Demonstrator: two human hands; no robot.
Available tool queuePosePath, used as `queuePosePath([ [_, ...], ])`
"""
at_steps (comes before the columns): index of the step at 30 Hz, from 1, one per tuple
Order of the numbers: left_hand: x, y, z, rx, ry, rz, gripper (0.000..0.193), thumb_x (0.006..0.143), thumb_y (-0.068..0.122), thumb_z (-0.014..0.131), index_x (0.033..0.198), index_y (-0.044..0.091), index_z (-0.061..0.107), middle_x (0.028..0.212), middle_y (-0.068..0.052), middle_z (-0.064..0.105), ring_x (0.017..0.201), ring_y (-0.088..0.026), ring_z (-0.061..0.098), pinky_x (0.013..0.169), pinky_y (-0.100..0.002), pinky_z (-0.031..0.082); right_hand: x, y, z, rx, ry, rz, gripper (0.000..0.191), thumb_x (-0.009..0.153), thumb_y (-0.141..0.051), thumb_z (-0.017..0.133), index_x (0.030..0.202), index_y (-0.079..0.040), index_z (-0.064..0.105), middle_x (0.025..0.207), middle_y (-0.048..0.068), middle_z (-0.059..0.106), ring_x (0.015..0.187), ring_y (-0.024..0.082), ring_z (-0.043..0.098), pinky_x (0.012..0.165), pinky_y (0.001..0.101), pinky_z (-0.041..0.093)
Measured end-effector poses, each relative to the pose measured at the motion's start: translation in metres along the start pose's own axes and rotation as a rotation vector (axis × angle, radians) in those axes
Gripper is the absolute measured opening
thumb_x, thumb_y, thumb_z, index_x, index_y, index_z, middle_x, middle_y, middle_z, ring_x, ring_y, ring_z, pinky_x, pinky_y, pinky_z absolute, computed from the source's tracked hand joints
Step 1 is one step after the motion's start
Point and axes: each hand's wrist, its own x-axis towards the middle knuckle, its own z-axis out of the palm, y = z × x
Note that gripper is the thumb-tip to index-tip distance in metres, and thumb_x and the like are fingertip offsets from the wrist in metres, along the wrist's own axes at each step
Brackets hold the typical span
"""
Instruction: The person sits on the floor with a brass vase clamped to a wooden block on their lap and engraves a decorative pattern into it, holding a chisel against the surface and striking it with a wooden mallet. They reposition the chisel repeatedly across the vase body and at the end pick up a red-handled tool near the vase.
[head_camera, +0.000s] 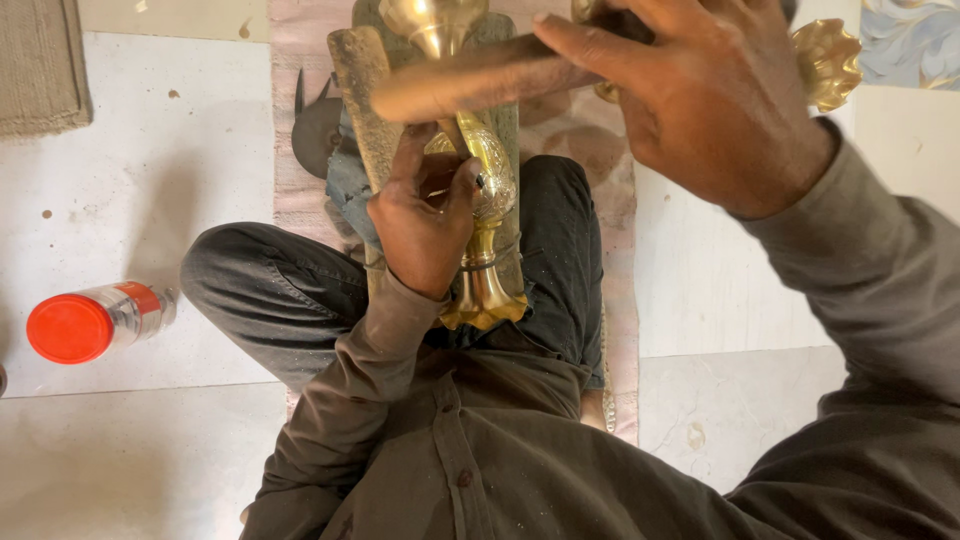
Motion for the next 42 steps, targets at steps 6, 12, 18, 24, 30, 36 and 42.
queuePosePath([
  [6, 0.019, -0.007, -0.007, -0.025, -0.195, 0.010, 0.050, 0.094, -0.003, 0.074, 0.140, -0.001, 0.056, 0.103, -0.017, 0.080, 0.090, -0.022, 0.082, 0.076, -0.033, 0.071, -0.019, 0.000, 0.004, 0.018, -0.041, 0.134, 0.047, 0.101, 0.009, 0.072, 0.143, -0.013, 0.066, 0.119, 0.009, 0.065, 0.107, 0.027, 0.062, 0.090, 0.0472, 0.051],
  [12, 0.039, -0.017, -0.008, 0.016, -0.338, 0.102, 0.044, 0.093, -0.003, 0.076, 0.135, 0.001, 0.063, 0.103, -0.016, 0.080, 0.087, -0.021, 0.082, 0.074, -0.032, 0.071, -0.041, -0.008, 0.015, 0.096, -0.070, 0.278, 0.059, 0.087, 0.012, 0.071, 0.141, -0.010, 0.067, 0.111, 0.011, 0.065, 0.097, 0.030, 0.063, 0.085, 0.0469, 0.054],
  [18, 0.052, -0.019, -0.009, -0.030, -0.428, 0.173, 0.046, 0.093, -0.001, 0.079, 0.135, 0.000, 0.062, 0.114, -0.021, 0.076, 0.090, -0.022, 0.081, 0.074, -0.031, 0.071, -0.068, -0.021, 0.036, 0.122, -0.069, 0.395, 0.061, 0.079, 0.013, 0.074, 0.137, -0.006, 0.069, 0.110, 0.014, 0.066, 0.096, 0.030, 0.067, 0.086, 0.0425, 0.059],
  [24, 0.061, -0.015, -0.009, 0.067, -0.560, 0.018, 0.049, 0.092, 0.006, 0.078, 0.138, 0.002, 0.059, 0.105, -0.017, 0.077, 0.078, -0.022, 0.081, 0.070, -0.033, 0.069, -0.086, -0.025, 0.043, 0.606, 0.124, 0.672, 0.045, 0.103, 0.010, 0.068, 0.143, -0.008, 0.061, 0.128, 0.013, 0.061, 0.119, 0.023, 0.067, 0.100, 0.0329, 0.062],
  [30, 0.074, -0.014, -0.012, -0.020, -0.655, 0.274, 0.049, 0.092, 0.002, 0.077, 0.138, 0.002, 0.060, 0.124, -0.023, 0.074, 0.094, -0.023, 0.080, 0.084, -0.034, 0.066, -0.084, -0.041, 0.041, 0.759, 0.266, 0.867, 0.060, 0.097, 0.010, 0.068, 0.152, -0.009, 0.056, 0.120, 0.009, 0.060, 0.111, 0.019, 0.060, 0.094, 0.0329, 0.052],
  [36, 0.084, -0.012, -0.009, 0.057, -0.688, 0.391, 0.048, 0.091, 0.007, 0.083, 0.134, 0.001, 0.062, 0.112, -0.021, 0.077, 0.088, -0.022, 0.081, 0.085, -0.037, 0.064, -0.098, -0.053, 0.048, 0.620, 0.189, 0.882, 0.058, 0.096, 0.011, 0.066, 0.150, -0.010, 0.060, 0.126, 0.011, 0.062, 0.117, 0.020, 0.066, 0.099, 0.0347, 0.059],
  [42, 0.093, -0.003, -0.008, 0.129, -0.831, 0.247, 0.044, 0.091, 0.007, 0.078, 0.133, 0.004, 0.066, 0.090, -0.016, 0.079, 0.073, -0.020, 0.080, 0.071, -0.034, 0.065, -0.110, -0.067, 0.052, 0.534, 0.117, 0.874, 0.062, 0.092, 0.015, 0.067, 0.149, -0.009, 0.064, 0.127, 0.013, 0.062, 0.116, 0.023, 0.066, 0.094, 0.0344, 0.059],
])
